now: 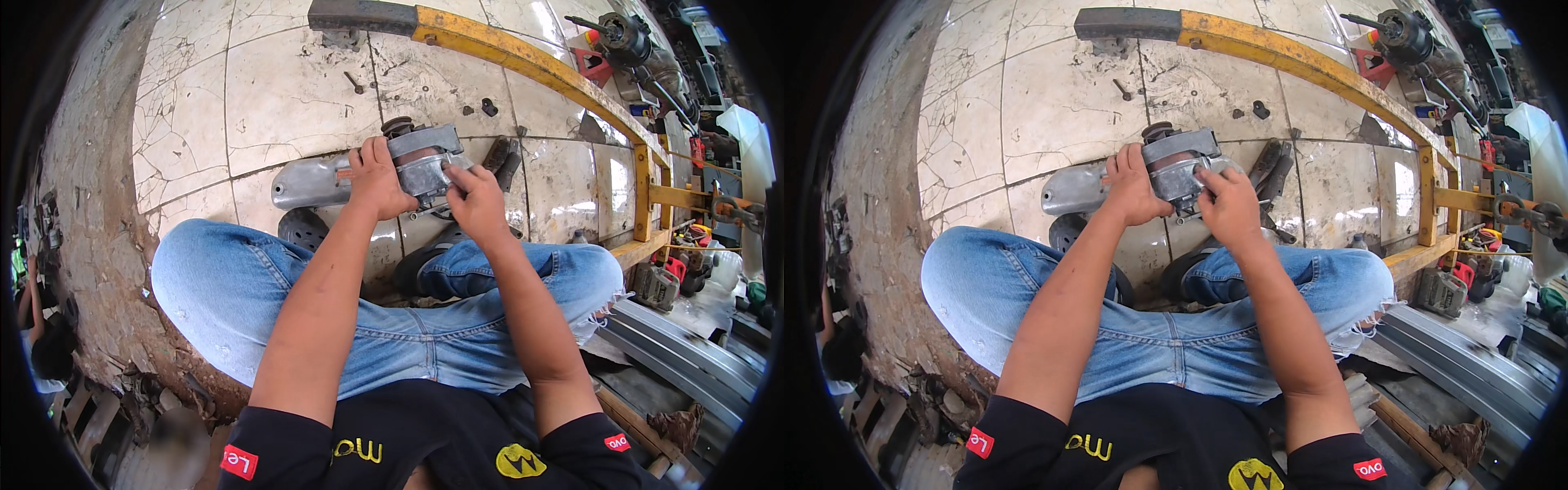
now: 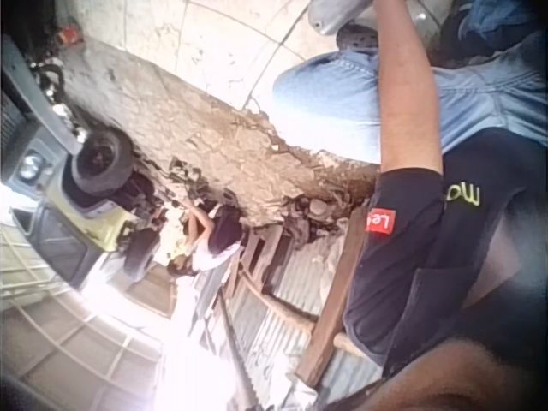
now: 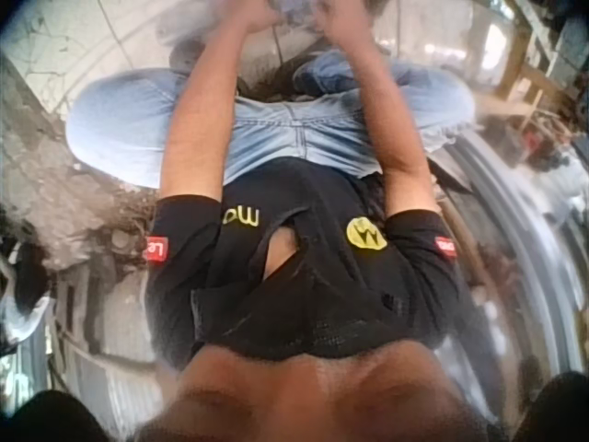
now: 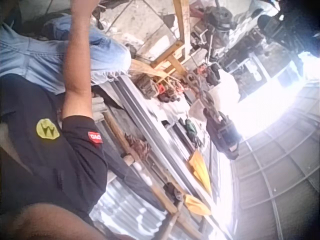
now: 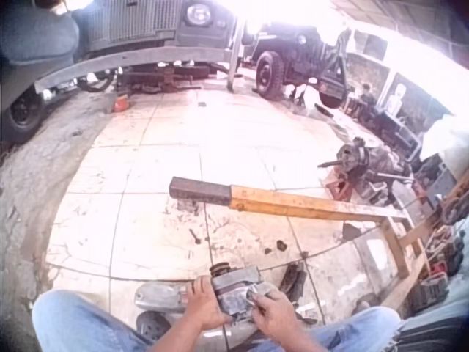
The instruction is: The person sits on the floor and works on a metallic mechanical component, likely a brake caliper. They use a wrench to tighten bolts and repeatedly rub the surface with a small abrasive block or stone.
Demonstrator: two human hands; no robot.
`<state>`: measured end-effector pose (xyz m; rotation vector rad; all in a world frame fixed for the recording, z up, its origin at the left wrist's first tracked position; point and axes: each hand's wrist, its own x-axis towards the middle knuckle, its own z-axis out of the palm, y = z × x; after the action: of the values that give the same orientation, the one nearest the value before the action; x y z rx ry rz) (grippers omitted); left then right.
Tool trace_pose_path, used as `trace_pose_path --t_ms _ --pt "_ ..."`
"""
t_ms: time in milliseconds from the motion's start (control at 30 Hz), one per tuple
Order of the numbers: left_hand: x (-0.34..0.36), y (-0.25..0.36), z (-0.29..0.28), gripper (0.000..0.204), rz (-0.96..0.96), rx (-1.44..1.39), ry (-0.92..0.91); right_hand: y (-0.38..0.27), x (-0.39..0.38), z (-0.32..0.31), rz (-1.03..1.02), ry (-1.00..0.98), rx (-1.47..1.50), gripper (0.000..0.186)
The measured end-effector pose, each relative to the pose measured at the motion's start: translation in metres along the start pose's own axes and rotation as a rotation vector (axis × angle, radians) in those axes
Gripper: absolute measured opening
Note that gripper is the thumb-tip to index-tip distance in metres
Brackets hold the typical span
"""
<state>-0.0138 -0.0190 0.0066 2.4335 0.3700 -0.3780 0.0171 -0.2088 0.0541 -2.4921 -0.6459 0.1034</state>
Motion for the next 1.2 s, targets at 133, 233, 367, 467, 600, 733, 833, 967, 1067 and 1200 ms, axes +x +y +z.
trace_pose_path --t_ms 133,233,367,467,600,733,833,967,1067,1200 --pt "0.000 0.005 -0.006 0.125 -0.016 -0.014 -0.035 -0.007 -0.005 0.010 -0.143 -0.030 -0.203 0.045" --pt "-0.001 -0.001 0.000 0.124 0.002 0.029 0.012 -0.031 -0.021 0.010 -0.085 -0.110 -0.381 0.056" --pt "0.000 0.000 0.000 0.122 0.017 0.009 0.009 -0.031 -0.034 0.019 -0.088 -0.145 -0.522 0.071" --pt "0.000 0.002 0.000 0.122 0.027 0.022 0.011 -0.032 -0.026 0.020 -0.059 -0.160 -0.560 0.072" --pt "-0.002 0.002 -0.002 0.120 0.024 0.022 0.024 -0.037 -0.024 0.014 -0.031 -0.221 -0.552 0.070" --pt "-0.001 0.003 -0.004 0.120 0.000 0.004 -0.010 -0.038 -0.034 0.008 -0.093 -0.228 -0.575 0.070" --pt "0.001 0.001 -0.002 0.124 0.022 -0.025 -0.017 -0.036 -0.014 0.015 -0.064 -0.186 -0.586 0.070" --pt "0.002 -0.003 0.001 0.127 0.038 -0.017 -0.008 -0.039 -0.030 0.009 -0.083 -0.231 -0.560 0.064" --pt "0.001 0.000 0.000 0.121 0.012 0.005 -0.011 -0.036 -0.032 0.006 -0.075 -0.239 -0.581 0.070" --pt "0.002 0.000 -0.003 0.120 0.023 0.031 -0.029 -0.035 -0.024 0.012 -0.061 -0.205 -0.549 0.071"
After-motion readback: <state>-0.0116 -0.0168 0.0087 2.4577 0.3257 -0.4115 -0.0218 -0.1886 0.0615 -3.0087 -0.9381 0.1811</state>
